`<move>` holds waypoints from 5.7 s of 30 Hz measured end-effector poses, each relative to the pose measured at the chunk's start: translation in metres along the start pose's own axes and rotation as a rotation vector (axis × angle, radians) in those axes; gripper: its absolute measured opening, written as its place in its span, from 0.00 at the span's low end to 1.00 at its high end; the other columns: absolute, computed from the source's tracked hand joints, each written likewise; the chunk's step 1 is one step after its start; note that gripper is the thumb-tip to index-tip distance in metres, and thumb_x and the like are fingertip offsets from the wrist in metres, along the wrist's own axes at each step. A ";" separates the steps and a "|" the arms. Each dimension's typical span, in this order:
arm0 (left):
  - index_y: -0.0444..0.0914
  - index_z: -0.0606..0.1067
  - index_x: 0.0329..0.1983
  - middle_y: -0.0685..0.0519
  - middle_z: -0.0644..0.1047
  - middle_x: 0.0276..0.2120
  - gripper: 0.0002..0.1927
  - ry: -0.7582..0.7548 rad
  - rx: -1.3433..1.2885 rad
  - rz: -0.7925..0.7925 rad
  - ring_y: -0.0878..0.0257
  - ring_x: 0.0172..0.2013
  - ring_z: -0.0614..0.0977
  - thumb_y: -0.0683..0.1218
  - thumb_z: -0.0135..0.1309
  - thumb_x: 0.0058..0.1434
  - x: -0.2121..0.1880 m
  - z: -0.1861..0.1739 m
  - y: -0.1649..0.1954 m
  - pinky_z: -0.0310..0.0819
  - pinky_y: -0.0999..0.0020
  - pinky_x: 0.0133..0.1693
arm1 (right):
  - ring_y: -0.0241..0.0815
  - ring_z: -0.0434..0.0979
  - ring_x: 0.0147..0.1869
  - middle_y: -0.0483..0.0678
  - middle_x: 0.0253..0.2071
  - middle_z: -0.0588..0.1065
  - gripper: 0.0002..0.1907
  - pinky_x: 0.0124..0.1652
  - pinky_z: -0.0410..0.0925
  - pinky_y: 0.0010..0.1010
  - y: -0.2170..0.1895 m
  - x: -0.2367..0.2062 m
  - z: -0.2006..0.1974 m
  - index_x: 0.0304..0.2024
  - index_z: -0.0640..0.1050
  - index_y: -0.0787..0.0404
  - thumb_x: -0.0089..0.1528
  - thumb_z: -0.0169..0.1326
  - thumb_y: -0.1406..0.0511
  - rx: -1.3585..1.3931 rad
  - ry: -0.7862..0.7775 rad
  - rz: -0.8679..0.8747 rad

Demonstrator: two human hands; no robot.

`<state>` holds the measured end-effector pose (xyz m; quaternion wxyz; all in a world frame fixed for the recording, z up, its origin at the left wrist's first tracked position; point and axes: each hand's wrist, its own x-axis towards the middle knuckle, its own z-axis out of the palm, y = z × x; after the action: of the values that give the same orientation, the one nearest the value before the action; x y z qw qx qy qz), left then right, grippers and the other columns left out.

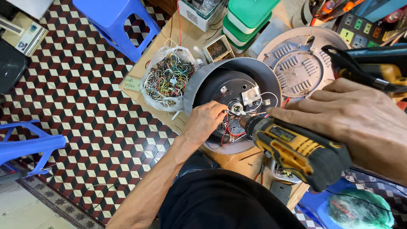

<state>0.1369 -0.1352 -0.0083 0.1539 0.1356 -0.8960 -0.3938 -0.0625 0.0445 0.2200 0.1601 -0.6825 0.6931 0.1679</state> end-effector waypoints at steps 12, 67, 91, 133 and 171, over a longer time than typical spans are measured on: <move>0.40 0.79 0.45 0.47 0.78 0.35 0.12 -0.461 0.203 0.207 0.46 0.37 0.82 0.45 0.61 0.58 0.039 -0.022 -0.001 0.76 0.52 0.37 | 0.40 0.79 0.55 0.47 0.55 0.78 0.43 0.51 0.70 0.37 -0.045 -0.132 0.120 0.68 0.69 0.52 0.49 0.63 0.57 0.875 0.447 0.774; 0.38 0.75 0.62 0.47 0.84 0.46 0.17 0.301 -0.003 -0.352 0.62 0.44 0.86 0.40 0.50 0.71 -0.020 -0.021 0.086 0.81 0.71 0.44 | 0.40 0.73 0.50 0.47 0.46 0.73 0.10 0.50 0.68 0.32 -0.003 -0.195 0.518 0.51 0.75 0.67 0.70 0.54 0.66 1.116 1.273 1.494; 0.40 0.80 0.49 0.48 0.82 0.32 0.10 -0.263 0.155 0.357 0.51 0.34 0.82 0.43 0.57 0.65 0.120 0.003 0.033 0.74 0.56 0.40 | 0.33 0.76 0.42 0.48 0.42 0.78 0.19 0.43 0.71 0.23 -0.152 0.026 0.234 0.59 0.77 0.60 0.66 0.56 0.65 1.582 1.001 1.324; 0.36 0.72 0.67 0.47 0.82 0.50 0.20 0.120 -0.033 -0.095 0.62 0.47 0.85 0.40 0.48 0.73 0.103 -0.054 0.037 0.77 0.68 0.48 | 0.33 0.68 0.26 0.47 0.35 0.78 0.26 0.25 0.60 0.26 0.084 0.002 0.309 0.55 0.77 0.66 0.62 0.58 0.54 1.667 0.841 1.257; 0.34 0.73 0.63 0.41 0.79 0.54 0.18 0.057 0.074 0.127 0.49 0.55 0.80 0.46 0.53 0.73 0.118 -0.016 0.032 0.72 0.59 0.57 | 0.40 0.80 0.33 0.52 0.38 0.75 0.17 0.32 0.73 0.32 -0.013 -0.019 0.268 0.60 0.65 0.65 0.68 0.47 0.72 1.580 1.154 1.256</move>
<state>0.0313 -0.1676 0.0461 0.1989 0.0953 -0.9120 -0.3459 -0.0506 0.1819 -0.0106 0.0904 0.0961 0.7912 -0.5972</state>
